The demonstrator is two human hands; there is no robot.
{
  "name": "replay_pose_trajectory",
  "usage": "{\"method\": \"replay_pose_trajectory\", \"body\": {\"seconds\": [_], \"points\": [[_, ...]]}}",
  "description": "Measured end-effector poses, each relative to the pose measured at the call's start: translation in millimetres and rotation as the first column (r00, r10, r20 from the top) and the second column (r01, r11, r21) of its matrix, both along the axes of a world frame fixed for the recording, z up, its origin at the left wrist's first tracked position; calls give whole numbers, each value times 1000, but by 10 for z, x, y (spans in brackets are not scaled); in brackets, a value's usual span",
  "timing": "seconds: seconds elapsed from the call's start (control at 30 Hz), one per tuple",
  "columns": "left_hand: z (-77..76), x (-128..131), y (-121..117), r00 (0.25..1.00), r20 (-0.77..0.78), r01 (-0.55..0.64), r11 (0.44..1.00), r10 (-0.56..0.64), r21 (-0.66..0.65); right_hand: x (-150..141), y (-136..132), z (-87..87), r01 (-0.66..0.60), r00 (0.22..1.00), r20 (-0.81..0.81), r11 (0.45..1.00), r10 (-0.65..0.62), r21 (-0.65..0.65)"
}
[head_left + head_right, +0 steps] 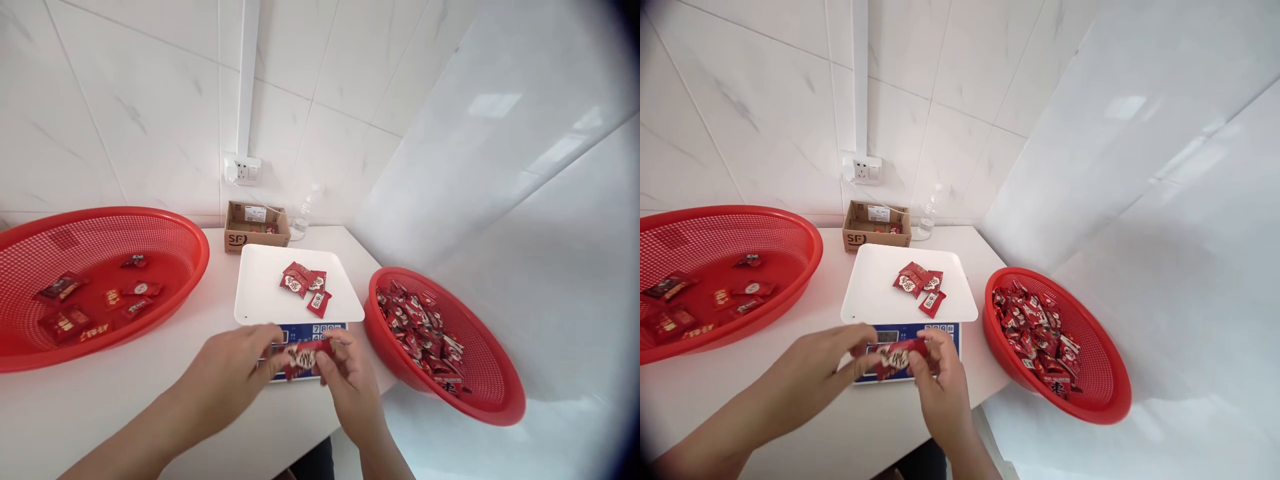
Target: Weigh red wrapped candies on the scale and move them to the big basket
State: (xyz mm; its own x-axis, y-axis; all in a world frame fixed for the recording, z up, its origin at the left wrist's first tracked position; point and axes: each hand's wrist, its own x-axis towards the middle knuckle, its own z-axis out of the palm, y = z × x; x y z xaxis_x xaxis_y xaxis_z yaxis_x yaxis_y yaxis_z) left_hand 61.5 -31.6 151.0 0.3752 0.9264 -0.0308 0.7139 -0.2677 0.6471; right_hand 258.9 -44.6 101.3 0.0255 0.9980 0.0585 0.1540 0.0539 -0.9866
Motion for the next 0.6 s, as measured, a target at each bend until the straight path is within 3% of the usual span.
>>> {"method": "replay_pose_trajectory", "body": {"seconds": [0.07, 0.17, 0.3, 0.37, 0.47, 0.6], "points": [[-6, -76, 51, 989, -11, -144, 987, 145, 74, -14, 195, -22, 85, 984, 155, 996, -90, 34], [-18, -197, 79, 979, 56, -201, 972, 195, 119, -37, 495, -35, 113, 907, 392, 985, -156, 130], [-7, -305, 57, 969, 141, -230, 944, 201, 237, 2, 702, -50, 43, 686, 688, 956, -239, 289], [20, -339, 38, 955, 207, -270, 915, 214, 300, 93, 701, -52, 75, 628, 700, 921, -340, 381], [84, -371, 1, 893, 349, -406, 842, 283, 357, 309, 616, -15, 153, 639, 638, 884, -430, 442], [174, -365, -52, 690, 613, -648, 705, 384, 288, 655, 452, 92, 250, 583, 615, 838, -531, 486]]}}
